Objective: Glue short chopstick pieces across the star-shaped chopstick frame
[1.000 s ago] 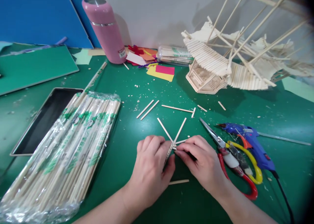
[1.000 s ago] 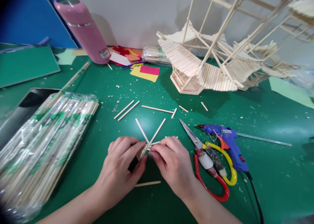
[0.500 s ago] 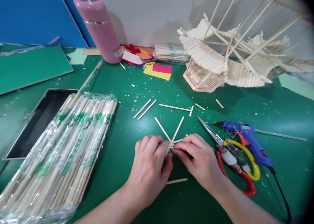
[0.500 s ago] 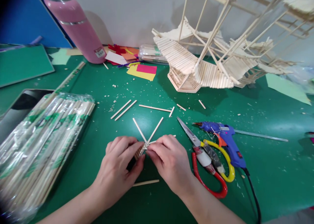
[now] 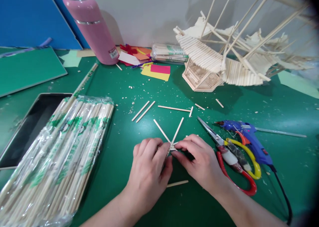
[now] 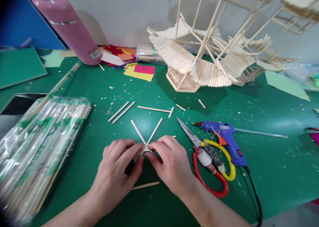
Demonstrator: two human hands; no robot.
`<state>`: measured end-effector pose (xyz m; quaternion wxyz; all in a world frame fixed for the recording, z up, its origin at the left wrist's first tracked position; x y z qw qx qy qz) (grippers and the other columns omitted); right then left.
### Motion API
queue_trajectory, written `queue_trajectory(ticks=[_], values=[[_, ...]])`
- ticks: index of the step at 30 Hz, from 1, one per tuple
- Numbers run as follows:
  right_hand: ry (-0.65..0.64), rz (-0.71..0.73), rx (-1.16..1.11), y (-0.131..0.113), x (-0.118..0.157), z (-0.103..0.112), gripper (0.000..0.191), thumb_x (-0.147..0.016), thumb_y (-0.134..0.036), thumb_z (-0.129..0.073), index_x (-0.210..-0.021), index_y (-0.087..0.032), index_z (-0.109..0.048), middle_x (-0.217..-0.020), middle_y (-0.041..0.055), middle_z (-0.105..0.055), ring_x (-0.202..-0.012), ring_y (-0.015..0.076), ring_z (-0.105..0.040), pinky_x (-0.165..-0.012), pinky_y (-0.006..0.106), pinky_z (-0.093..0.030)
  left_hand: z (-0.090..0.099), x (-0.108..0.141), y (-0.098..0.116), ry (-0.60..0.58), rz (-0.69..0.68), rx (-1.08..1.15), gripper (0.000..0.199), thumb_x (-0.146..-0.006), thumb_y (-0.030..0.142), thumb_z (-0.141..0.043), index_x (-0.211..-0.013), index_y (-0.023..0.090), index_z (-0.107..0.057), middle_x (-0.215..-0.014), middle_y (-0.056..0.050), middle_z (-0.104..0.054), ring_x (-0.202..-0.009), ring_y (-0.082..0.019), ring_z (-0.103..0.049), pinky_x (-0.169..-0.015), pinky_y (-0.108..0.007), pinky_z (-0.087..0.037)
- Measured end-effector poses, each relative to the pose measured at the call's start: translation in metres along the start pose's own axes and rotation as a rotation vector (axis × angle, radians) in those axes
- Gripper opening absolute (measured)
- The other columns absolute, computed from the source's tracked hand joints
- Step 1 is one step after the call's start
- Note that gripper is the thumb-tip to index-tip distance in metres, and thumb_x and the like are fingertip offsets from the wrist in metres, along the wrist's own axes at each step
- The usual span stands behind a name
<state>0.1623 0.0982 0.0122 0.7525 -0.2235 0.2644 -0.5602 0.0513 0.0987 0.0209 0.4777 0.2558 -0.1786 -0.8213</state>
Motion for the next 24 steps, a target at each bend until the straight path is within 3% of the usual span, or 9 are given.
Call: queue_trajectory(ticks=[8, 24], values=[[0.002, -0.023, -0.035, 0.003, 0.002, 0.003, 0.008, -0.079, -0.021, -0.055, -0.087, -0.02, -0.056, -0.083, 0.0026, -0.055, -0.078, 0.0156, -0.052, -0.068, 0.029, -0.043, 0.01, 0.002, 0.006, 0.076, -0.071, -0.048, 0.016, -0.078, 0.012, -0.05, -0.09, 0.018, -0.059, -0.087, -0.006, -0.054, -0.08, -0.02, -0.048, -0.067, -0.035, -0.035], [-0.041, -0.022, -0.016, 0.002, 0.001, 0.0, 0.006, -0.079, -0.015, -0.051, -0.081, -0.019, -0.055, -0.08, 0.002, -0.053, -0.076, 0.015, -0.05, -0.067, 0.029, -0.04, 0.011, 0.004, 0.005, 0.086, -0.067, -0.004, 0.014, -0.076, 0.009, -0.052, -0.086, 0.014, -0.06, -0.086, -0.008, -0.054, -0.078, -0.02, -0.049, -0.066, -0.036, -0.038]])
Point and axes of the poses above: each hand's wrist, its own x-axis away from the middle knuckle, its own z-axis out of the back of the hand, y = z × x, the point moved 8 cm from there along -x, towards the middle knuckle
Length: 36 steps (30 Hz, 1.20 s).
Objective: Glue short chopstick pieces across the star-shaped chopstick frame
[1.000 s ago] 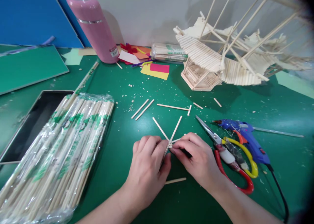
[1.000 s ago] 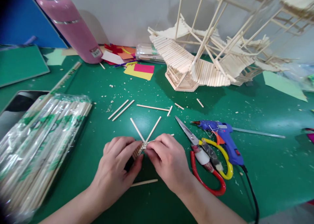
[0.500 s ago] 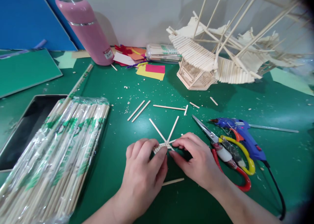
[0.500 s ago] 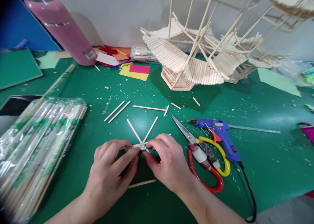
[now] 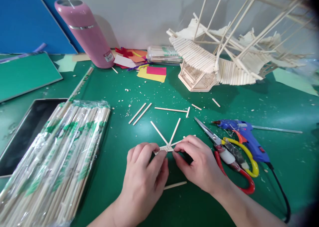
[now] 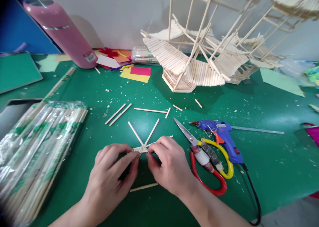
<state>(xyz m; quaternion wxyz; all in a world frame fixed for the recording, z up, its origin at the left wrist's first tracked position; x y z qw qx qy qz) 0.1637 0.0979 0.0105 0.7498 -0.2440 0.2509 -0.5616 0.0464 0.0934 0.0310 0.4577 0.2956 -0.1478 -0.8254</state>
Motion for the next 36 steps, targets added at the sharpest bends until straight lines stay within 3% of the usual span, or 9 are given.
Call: queue_trajectory(ticks=[20, 36], values=[[0.028, 0.021, 0.015, -0.0027, -0.0013, 0.0018, 0.008, -0.079, -0.014, -0.049, -0.079, -0.019, -0.056, -0.079, 0.0027, -0.056, -0.074, 0.015, -0.052, -0.066, 0.028, -0.042, -0.0078, 0.0017, -0.0002, -0.068, -0.022, -0.057, 0.023, -0.079, 0.012, -0.048, -0.097, 0.019, -0.06, -0.089, -0.007, -0.054, -0.081, -0.021, -0.047, -0.068, -0.036, -0.038], [0.045, 0.034, 0.01, -0.003, -0.0012, 0.0026, 0.008, -0.08, -0.014, -0.049, -0.079, -0.019, -0.056, -0.079, 0.0028, -0.056, -0.074, 0.0147, -0.052, -0.067, 0.028, -0.043, -0.0042, -0.0009, 0.0005, -0.026, -0.029, -0.049, 0.023, -0.078, 0.011, -0.05, -0.099, 0.017, -0.057, -0.086, -0.007, -0.056, -0.078, -0.02, -0.049, -0.067, -0.035, -0.039]])
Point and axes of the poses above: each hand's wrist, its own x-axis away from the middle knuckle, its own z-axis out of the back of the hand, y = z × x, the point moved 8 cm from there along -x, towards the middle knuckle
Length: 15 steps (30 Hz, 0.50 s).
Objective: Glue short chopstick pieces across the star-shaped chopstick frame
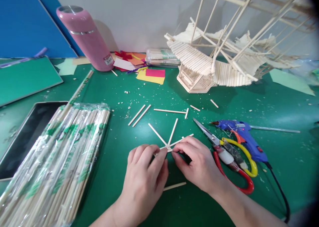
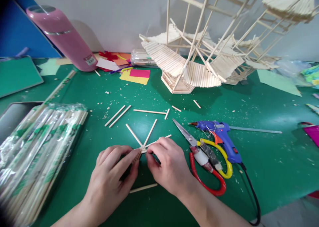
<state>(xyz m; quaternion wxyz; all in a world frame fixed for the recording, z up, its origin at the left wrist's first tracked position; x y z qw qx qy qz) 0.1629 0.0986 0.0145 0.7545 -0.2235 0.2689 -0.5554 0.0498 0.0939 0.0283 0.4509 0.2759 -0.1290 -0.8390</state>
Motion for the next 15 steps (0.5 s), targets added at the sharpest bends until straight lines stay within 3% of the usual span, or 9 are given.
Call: queue_trajectory(ticks=[15], values=[[-0.002, -0.01, 0.022, -0.001, -0.0009, 0.001, 0.008, -0.08, -0.015, -0.05, -0.078, -0.019, -0.056, -0.078, 0.0028, -0.057, -0.073, 0.0147, -0.053, -0.066, 0.028, -0.043, 0.0004, 0.0, -0.0014, 0.007, 0.031, 0.039, 0.018, -0.076, 0.01, -0.051, -0.091, 0.016, -0.057, -0.086, -0.007, -0.056, -0.078, -0.02, -0.049, -0.066, -0.036, -0.04]])
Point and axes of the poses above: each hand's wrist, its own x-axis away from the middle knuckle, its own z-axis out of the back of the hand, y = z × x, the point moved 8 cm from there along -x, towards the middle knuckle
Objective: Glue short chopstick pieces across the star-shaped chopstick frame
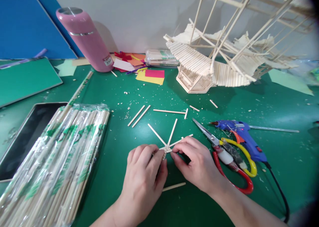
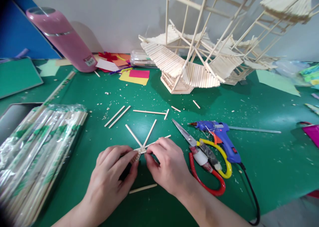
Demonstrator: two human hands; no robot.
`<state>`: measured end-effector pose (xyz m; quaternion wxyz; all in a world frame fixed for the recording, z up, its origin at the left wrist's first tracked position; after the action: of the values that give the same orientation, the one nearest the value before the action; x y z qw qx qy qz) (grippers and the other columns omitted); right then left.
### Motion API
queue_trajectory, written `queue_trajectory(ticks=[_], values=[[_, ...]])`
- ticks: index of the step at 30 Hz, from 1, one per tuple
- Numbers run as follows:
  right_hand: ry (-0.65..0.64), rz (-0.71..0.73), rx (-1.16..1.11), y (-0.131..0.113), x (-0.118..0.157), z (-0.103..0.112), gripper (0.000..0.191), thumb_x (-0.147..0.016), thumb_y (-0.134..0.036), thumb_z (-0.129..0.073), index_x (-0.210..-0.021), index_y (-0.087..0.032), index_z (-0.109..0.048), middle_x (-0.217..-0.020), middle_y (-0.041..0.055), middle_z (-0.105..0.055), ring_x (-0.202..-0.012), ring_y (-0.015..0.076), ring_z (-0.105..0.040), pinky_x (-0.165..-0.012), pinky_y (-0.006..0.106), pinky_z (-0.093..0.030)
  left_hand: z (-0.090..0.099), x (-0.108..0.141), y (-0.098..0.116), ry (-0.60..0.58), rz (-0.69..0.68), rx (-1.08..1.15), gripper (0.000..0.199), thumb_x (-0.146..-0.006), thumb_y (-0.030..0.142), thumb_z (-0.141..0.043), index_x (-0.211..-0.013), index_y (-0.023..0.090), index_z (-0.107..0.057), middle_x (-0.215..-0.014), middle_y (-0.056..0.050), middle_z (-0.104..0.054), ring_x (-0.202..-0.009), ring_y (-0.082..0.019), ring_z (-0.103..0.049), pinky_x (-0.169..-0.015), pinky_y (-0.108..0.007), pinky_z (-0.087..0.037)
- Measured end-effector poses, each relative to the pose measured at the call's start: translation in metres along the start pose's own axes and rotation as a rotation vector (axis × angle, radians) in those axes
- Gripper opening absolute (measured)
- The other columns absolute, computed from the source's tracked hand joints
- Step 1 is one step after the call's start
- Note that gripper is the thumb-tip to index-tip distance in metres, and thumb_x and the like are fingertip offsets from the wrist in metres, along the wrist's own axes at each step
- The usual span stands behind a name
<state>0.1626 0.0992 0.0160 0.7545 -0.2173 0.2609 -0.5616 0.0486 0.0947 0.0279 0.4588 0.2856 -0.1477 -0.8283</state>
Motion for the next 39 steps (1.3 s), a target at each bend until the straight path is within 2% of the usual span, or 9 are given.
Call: queue_trajectory(ticks=[8, 19, 27, 33, 39], values=[[-0.005, -0.001, -0.026, 0.001, 0.002, 0.0, 0.006, -0.078, -0.016, -0.051, -0.081, -0.019, -0.056, -0.081, 0.0039, -0.056, -0.077, 0.0164, -0.053, -0.069, 0.03, -0.044, 0.001, 0.0, 0.001, 0.005, -0.004, -0.016, 0.018, -0.076, 0.011, -0.051, -0.092, 0.016, -0.057, -0.085, -0.007, -0.057, -0.078, -0.02, -0.05, -0.067, -0.035, -0.039], [0.007, 0.005, -0.108, 0.001, 0.002, 0.006, 0.02, -0.072, -0.007, -0.049, -0.088, -0.018, -0.053, -0.082, 0.0039, -0.053, -0.078, 0.0164, -0.051, -0.072, 0.031, -0.044, 0.003, -0.001, 0.002, 0.025, -0.007, -0.046, 0.014, -0.077, 0.012, -0.051, -0.089, 0.016, -0.058, -0.083, -0.006, -0.058, -0.076, -0.019, -0.05, -0.066, -0.035, -0.038], [-0.004, 0.005, -0.044, 0.002, 0.001, -0.001, 0.01, -0.079, -0.016, -0.051, -0.087, -0.019, -0.056, -0.082, 0.0035, -0.055, -0.078, 0.0167, -0.052, -0.069, 0.03, -0.043, 0.003, -0.003, 0.001, 0.03, 0.004, -0.068, 0.013, -0.077, 0.015, -0.051, -0.086, 0.017, -0.06, -0.082, -0.005, -0.059, -0.076, -0.019, -0.051, -0.067, -0.034, -0.038], [-0.014, 0.013, -0.018, 0.001, 0.001, -0.004, 0.007, -0.081, -0.018, -0.051, -0.084, -0.019, -0.057, -0.082, 0.0026, -0.056, -0.077, 0.0154, -0.052, -0.072, 0.029, -0.042, 0.002, -0.004, 0.004, 0.029, -0.011, -0.087, 0.012, -0.078, 0.014, -0.051, -0.086, 0.017, -0.06, -0.082, -0.005, -0.059, -0.077, -0.02, -0.05, -0.068, -0.035, -0.037], [-0.086, 0.02, 0.007, 0.001, 0.0, -0.006, 0.012, -0.086, -0.021, -0.045, -0.08, -0.019, -0.055, -0.08, 0.0019, -0.054, -0.076, 0.0148, -0.051, -0.069, 0.027, -0.04, 0.0, -0.004, 0.006, 0.017, -0.033, -0.114, 0.012, -0.08, 0.015, -0.05, -0.086, 0.016, -0.061, -0.083, -0.006, -0.059, -0.078, -0.02, -0.05, -0.069, -0.035, -0.037]])
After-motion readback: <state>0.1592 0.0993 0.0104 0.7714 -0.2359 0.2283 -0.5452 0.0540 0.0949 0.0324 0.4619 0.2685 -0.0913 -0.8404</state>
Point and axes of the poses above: each hand's wrist, its own x-axis away from the middle knuckle, its own z-axis out of the back of the hand, y = z × x, the point moved 8 cm from there along -x, towards the middle knuckle
